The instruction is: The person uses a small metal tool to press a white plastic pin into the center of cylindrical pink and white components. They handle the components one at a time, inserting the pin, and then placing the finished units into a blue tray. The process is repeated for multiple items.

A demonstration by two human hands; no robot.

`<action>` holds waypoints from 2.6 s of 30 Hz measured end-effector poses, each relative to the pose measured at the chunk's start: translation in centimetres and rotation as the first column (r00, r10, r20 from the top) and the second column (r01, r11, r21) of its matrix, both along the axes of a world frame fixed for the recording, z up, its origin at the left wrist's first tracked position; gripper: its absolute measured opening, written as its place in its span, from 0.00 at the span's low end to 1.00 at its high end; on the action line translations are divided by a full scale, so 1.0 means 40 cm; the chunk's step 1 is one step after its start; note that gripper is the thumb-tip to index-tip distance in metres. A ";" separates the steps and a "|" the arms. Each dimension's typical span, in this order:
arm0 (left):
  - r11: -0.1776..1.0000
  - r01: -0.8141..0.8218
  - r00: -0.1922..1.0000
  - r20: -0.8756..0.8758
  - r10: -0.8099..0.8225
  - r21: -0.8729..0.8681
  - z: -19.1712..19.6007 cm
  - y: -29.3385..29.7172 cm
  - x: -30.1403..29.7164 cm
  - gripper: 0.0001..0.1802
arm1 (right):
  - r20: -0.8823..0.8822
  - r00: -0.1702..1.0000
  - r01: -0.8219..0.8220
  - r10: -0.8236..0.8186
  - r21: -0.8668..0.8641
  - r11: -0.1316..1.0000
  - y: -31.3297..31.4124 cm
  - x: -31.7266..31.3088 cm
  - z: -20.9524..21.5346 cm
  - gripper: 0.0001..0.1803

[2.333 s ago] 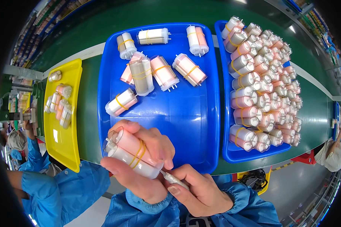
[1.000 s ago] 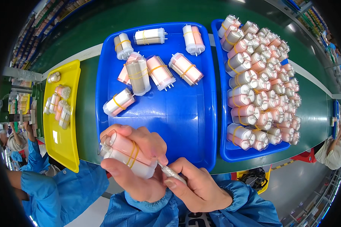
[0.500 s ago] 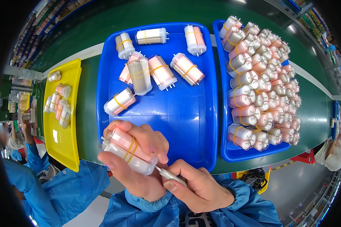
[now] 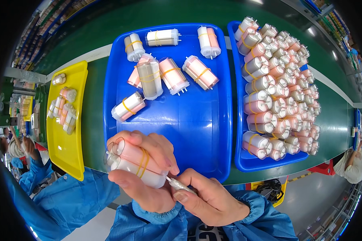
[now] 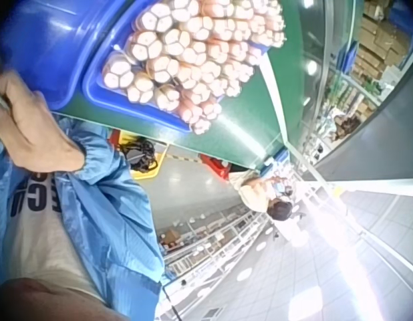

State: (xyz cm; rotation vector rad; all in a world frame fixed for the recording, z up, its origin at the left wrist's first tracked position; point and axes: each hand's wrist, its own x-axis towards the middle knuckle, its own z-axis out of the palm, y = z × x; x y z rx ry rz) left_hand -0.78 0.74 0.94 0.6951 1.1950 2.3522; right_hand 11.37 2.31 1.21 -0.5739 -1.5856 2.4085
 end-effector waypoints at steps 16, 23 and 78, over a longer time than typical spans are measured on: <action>0.926 0.355 0.858 0.437 -0.269 -0.129 0.045 0.000 -0.004 0.33 | -0.121 0.971 0.237 -0.204 0.526 0.817 0.073 0.031 0.047 0.15; 0.804 0.561 0.781 0.450 -0.433 -0.199 0.042 -0.048 -0.019 0.34 | -0.246 0.940 0.318 -0.237 0.885 0.341 0.114 -0.014 0.032 0.45; 0.941 0.334 0.886 -0.321 -0.334 -0.057 -0.045 -0.046 -0.022 0.33 | -0.200 0.931 0.355 -0.305 0.300 0.886 0.103 0.000 -0.014 0.47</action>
